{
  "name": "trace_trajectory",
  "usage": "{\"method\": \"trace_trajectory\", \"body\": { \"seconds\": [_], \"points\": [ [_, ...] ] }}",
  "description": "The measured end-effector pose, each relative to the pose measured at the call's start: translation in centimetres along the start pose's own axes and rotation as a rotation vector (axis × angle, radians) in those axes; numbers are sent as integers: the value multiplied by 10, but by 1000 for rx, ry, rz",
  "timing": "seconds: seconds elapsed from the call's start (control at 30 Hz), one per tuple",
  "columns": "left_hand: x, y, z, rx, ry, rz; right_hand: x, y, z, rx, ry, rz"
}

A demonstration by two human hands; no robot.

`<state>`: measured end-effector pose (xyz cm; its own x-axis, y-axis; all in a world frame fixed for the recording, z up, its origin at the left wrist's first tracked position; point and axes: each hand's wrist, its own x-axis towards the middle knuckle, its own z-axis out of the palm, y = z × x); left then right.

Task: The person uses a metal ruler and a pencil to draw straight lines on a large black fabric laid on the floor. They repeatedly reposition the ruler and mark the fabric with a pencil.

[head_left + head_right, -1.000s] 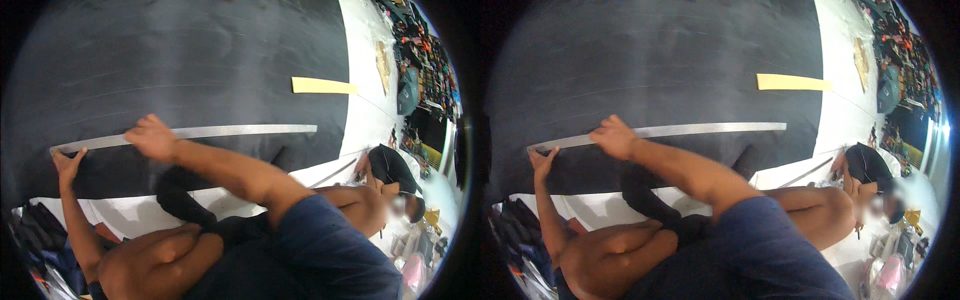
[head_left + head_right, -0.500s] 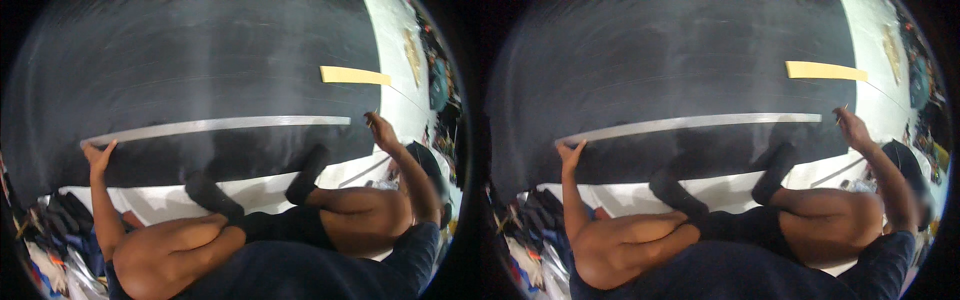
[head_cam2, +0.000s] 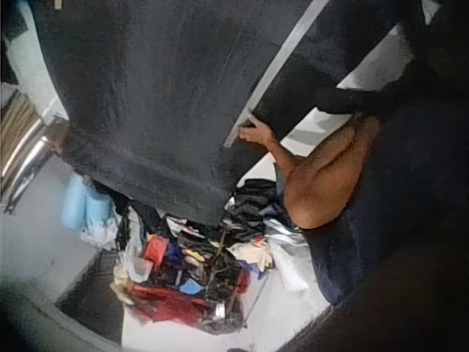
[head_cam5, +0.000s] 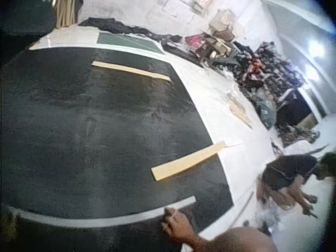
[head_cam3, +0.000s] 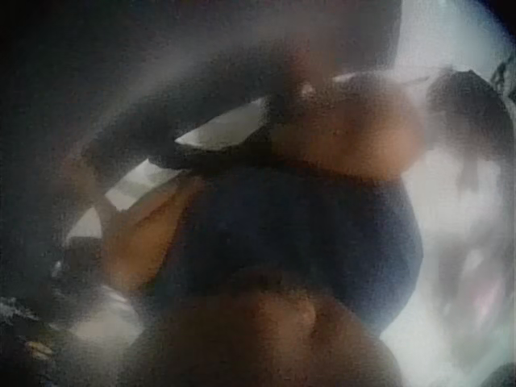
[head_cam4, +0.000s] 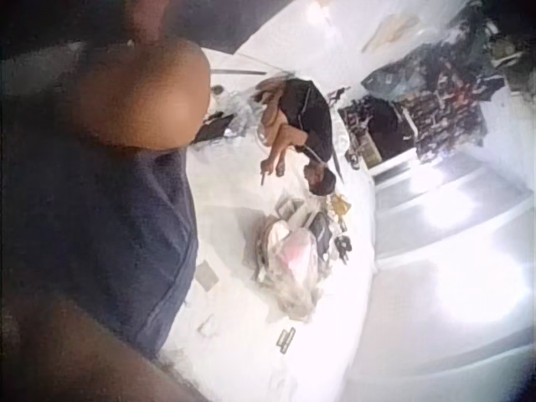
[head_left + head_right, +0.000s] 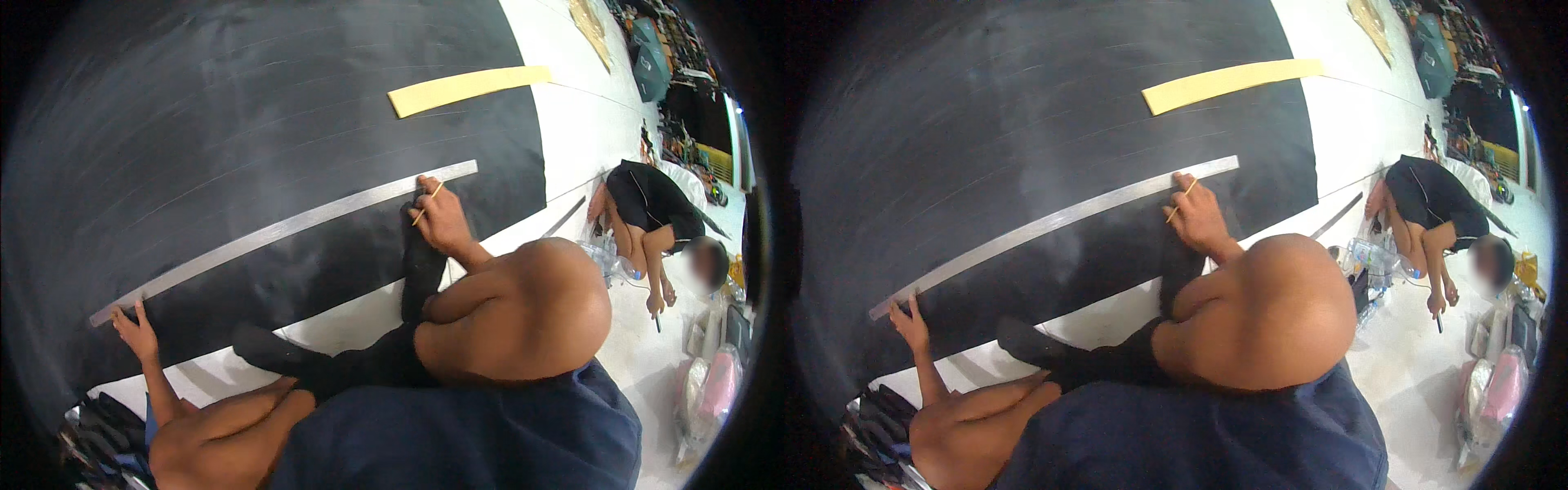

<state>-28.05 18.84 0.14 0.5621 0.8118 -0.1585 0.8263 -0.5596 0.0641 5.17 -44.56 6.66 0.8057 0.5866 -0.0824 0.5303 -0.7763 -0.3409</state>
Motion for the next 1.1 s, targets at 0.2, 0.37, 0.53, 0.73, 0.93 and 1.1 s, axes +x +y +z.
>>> {"method": "trace_trajectory", "body": {
  "seconds": [0.2, 0.37, 0.53, 0.73, 0.93, 1.1],
  "points": [
    [-29, 75, -19, 21, -140, 63, -38, 59, -6, -56, 60, 159],
    [-75, 137, -46, -58, -242, 510, -30, 126, -12, 31, 217, 494],
    [-62, 205, -125, 0, -638, 759, -48, 203, -24, -178, 332, 714],
    [-14, 257, -191, 262, -615, 610, -43, 241, -24, -136, 471, 708],
    [-78, 368, -143, 122, -745, 769, -34, 258, -30, -196, 470, 747],
    [-148, 413, -54, -106, -444, 595, -30, 282, -39, -211, 398, 794]
  ]
}}
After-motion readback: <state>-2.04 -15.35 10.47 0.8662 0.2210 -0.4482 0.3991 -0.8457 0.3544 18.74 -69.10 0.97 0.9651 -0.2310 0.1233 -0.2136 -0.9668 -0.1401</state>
